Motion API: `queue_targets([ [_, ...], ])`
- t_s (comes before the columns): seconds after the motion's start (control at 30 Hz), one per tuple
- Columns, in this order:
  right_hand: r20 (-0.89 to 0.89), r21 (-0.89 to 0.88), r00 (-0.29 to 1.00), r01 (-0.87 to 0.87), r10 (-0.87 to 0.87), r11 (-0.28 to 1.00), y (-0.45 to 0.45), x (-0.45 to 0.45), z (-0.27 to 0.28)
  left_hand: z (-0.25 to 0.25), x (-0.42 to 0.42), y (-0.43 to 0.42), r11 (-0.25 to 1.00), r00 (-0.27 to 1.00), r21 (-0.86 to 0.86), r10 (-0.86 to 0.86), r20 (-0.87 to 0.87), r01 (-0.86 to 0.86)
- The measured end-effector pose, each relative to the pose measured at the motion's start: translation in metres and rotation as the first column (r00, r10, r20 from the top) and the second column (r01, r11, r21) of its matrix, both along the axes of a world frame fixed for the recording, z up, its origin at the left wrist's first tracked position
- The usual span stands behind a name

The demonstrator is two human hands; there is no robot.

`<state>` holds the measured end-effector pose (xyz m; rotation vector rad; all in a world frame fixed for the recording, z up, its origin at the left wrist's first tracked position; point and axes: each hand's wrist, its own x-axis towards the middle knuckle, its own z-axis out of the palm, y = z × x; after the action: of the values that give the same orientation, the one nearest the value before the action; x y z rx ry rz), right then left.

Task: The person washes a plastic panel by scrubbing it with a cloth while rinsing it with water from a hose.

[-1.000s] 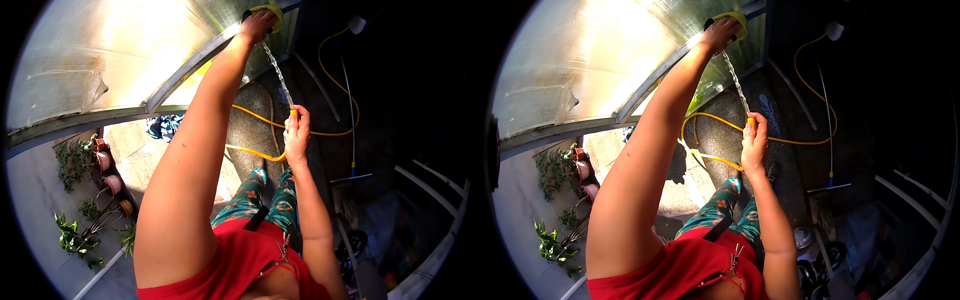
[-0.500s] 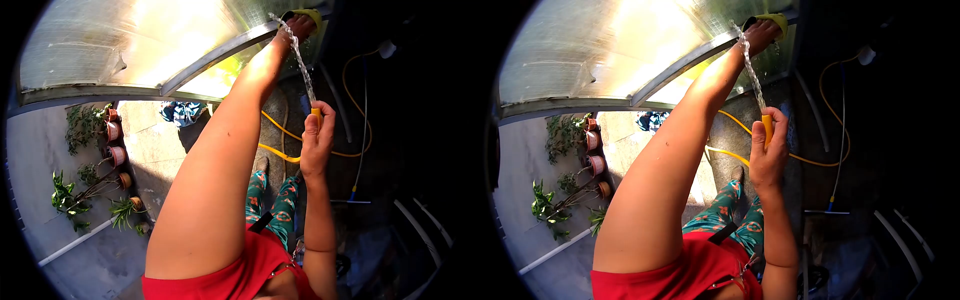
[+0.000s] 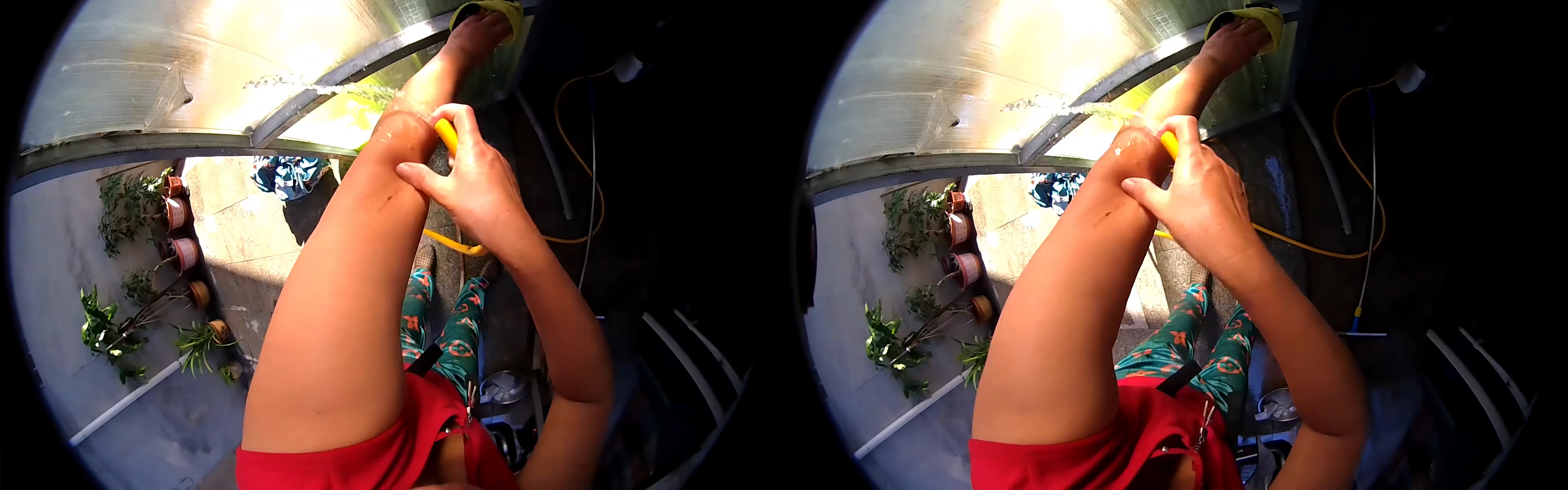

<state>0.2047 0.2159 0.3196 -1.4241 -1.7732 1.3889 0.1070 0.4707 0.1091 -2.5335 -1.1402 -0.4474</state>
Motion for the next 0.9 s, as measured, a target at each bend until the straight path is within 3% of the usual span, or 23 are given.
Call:
queue_targets([
  [0.07, 0.106, -0.07, 0.993, -0.038, 0.045, 0.997, -0.007, 0.005, -0.04, 0.006, -0.002, 0.008, 0.999, 0.997, 0.024, -0.039, -0.068, 0.04],
  [0.13, 0.115, -0.001, 0.993, 0.036, -0.035, 0.999, -0.026, 0.0, -0.077, 0.007, -0.008, 0.006, 0.997, 0.992, 0.008, -0.074, -0.107, 0.075],
  [0.2, 0.079, -0.188, 0.988, 0.144, -0.132, 0.972, -0.016, 0.009, -0.083, 0.012, -0.011, 0.005, 0.995, 0.989, -0.02, -0.104, -0.102, 0.102],
  [0.27, -0.017, -0.047, 0.954, 0.297, -0.298, 0.954, -0.012, 0.011, -0.093, 0.009, -0.022, 0.003, 0.992, 0.991, 0.034, -0.118, -0.058, 0.12],
  [0.3, -0.043, -0.062, 0.947, 0.315, -0.318, 0.947, -0.011, 0.014, -0.098, 0.006, -0.029, -0.002, 0.991, 0.992, 0.054, -0.123, -0.034, 0.125],
  [0.4, -0.047, 0.016, 0.933, 0.357, -0.356, 0.934, -0.003, 0.011, -0.096, 0.023, -0.068, -0.031, 0.99, 0.99, -0.09, -0.117, -0.074, 0.11],
  [0.47, -0.011, 0.109, 0.917, 0.398, -0.399, 0.911, 0.006, 0.01, -0.079, 0.002, -0.13, -0.053, 0.992, 0.99, -0.125, -0.002, -0.142, -0.015],
  [0.5, -0.013, 0.144, 0.91, 0.413, -0.415, 0.899, 0.008, 0.012, -0.083, 0.025, -0.143, -0.081, 0.988, 0.989, -0.135, 0.055, -0.134, -0.073],
  [0.57, -0.02, 0.086, 0.899, 0.438, -0.438, 0.895, 0.009, 0.017, -0.078, 0.029, -0.186, -0.114, 0.974, 0.994, -0.197, 0.1, -0.05, -0.108],
  [0.7, -0.001, 0.034, 0.859, 0.512, -0.512, 0.858, 0.008, 0.03, -0.096, 0.028, -0.26, -0.172, 0.938, 0.961, -0.233, 0.222, -0.164, -0.257],
  [0.8, 0.017, 0.067, 0.803, 0.594, -0.596, 0.802, 0.014, 0.041, -0.114, 0.034, -0.259, -0.178, 0.922, 0.921, -0.238, 0.223, -0.318, -0.305],
  [0.87, 0.075, 0.048, 0.782, 0.617, -0.619, 0.786, 0.02, 0.05, -0.124, 0.047, -0.228, -0.168, 0.927, 0.915, -0.257, 0.167, -0.368, -0.273],
  [0.9, 0.064, 0.044, 0.758, 0.648, -0.649, 0.761, 0.024, 0.053, -0.132, 0.025, -0.233, -0.149, 0.955, 0.936, -0.229, 0.105, -0.336, -0.189],
])
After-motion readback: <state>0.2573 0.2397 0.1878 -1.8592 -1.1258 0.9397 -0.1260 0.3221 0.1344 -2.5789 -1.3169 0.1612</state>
